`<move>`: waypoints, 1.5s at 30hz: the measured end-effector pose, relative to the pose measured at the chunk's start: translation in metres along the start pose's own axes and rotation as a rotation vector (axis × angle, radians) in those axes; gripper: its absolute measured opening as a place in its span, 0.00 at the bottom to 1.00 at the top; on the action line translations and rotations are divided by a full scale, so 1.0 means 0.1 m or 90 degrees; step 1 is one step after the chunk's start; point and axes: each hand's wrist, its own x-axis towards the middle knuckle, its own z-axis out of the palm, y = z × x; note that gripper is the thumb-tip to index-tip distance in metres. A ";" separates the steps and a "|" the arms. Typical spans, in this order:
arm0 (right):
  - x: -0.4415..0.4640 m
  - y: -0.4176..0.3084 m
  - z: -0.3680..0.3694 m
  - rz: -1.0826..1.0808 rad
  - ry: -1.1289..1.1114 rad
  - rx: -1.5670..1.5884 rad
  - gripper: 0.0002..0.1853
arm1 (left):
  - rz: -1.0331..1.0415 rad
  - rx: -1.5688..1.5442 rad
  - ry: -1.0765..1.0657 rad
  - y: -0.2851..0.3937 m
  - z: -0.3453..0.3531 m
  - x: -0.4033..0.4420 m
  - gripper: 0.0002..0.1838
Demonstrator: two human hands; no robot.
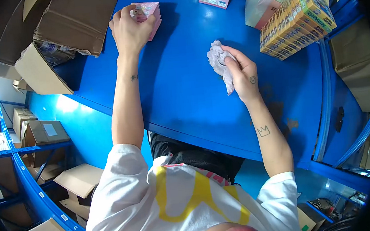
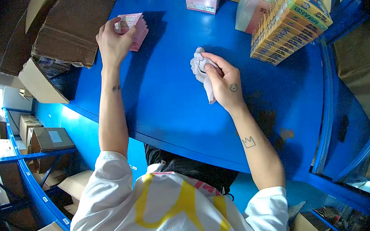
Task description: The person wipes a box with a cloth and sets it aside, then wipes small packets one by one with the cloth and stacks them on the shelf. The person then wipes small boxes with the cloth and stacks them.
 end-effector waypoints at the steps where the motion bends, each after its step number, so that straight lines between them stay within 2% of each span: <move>1: 0.00 -0.01 0.00 0.000 -0.001 0.000 0.17 | 0.001 0.003 -0.005 -0.01 0.00 0.00 0.33; 34: 0.00 0.03 0.01 -0.032 -0.016 -0.028 0.17 | 0.018 0.038 0.008 -0.01 0.04 -0.01 0.33; 45: 0.00 -0.01 0.01 -0.033 -0.019 -0.033 0.16 | 0.038 -0.006 0.022 0.00 0.02 -0.02 0.33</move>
